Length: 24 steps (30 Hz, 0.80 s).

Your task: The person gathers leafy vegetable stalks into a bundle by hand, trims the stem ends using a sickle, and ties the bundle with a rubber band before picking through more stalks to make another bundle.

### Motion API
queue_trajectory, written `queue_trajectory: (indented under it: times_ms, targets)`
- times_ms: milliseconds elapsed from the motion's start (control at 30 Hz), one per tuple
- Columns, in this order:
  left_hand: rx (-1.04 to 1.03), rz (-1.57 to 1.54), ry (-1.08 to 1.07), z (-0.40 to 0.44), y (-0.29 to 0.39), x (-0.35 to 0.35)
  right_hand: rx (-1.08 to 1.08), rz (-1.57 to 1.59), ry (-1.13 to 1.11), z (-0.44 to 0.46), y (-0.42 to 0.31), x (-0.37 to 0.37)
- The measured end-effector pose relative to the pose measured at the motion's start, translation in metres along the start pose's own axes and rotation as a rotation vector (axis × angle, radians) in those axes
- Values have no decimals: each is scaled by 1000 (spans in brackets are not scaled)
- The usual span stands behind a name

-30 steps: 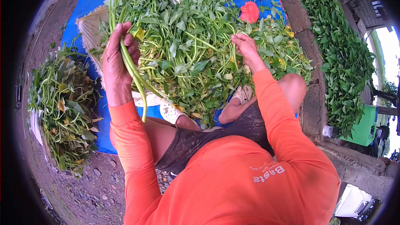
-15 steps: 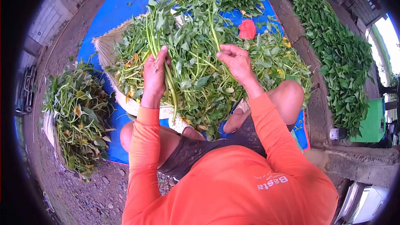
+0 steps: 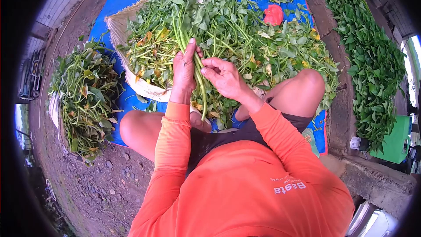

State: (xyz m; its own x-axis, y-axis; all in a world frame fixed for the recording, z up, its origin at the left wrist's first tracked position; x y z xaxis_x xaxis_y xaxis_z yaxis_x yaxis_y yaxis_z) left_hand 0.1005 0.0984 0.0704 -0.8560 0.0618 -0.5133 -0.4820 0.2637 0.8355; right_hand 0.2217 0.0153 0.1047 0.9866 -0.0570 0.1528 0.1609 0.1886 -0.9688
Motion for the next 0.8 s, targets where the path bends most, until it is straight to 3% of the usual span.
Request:
queue_trajectory:
  times_ms: [67,100,267,367,433,467,533,600,700,733,800]
  targets:
    - [-78,-1,71,-1,13,12,-55,-168,-164,-6,3,-9]
    - [-82,2,93,-2,22,19,53,-235,-156,-10,6,-10]
    - [-199,92,192,9,60,34,50,-241,-55,-4,-6,3]
    - [-339,37,181,30,114,30,193,-423,-90,9,-6,10]
    - [-311,121,140,44,146,25,-86,-473,-227,25,38,39]
    - [-262,152,137,46,153,20,-78,-666,-109,37,63,75]
    - [-189,214,131,51,150,23,-359,-1005,114,66,123,164]
    - [-95,135,87,60,131,29,-453,-886,339,84,211,238]
    - [-5,131,96,56,115,27,-728,-671,245,91,342,266]
    - [7,129,94,56,114,27,-686,-813,180,93,366,261]
    - [18,143,109,61,114,25,-809,-838,238,87,374,246]
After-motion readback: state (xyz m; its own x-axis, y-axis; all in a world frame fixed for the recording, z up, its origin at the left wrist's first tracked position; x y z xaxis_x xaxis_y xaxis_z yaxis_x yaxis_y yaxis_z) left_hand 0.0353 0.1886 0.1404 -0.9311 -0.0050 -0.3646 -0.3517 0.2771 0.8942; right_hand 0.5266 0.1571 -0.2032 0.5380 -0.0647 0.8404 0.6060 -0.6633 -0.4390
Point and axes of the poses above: each hand's wrist, its own z-axis towards the middle knuckle, its own x-axis out of the back of the hand, y = z × x, the point moved 10 cm from there along z, towards the middle knuckle, and after that the axes turned 6 degrees about -z, right-handed, at the moved point
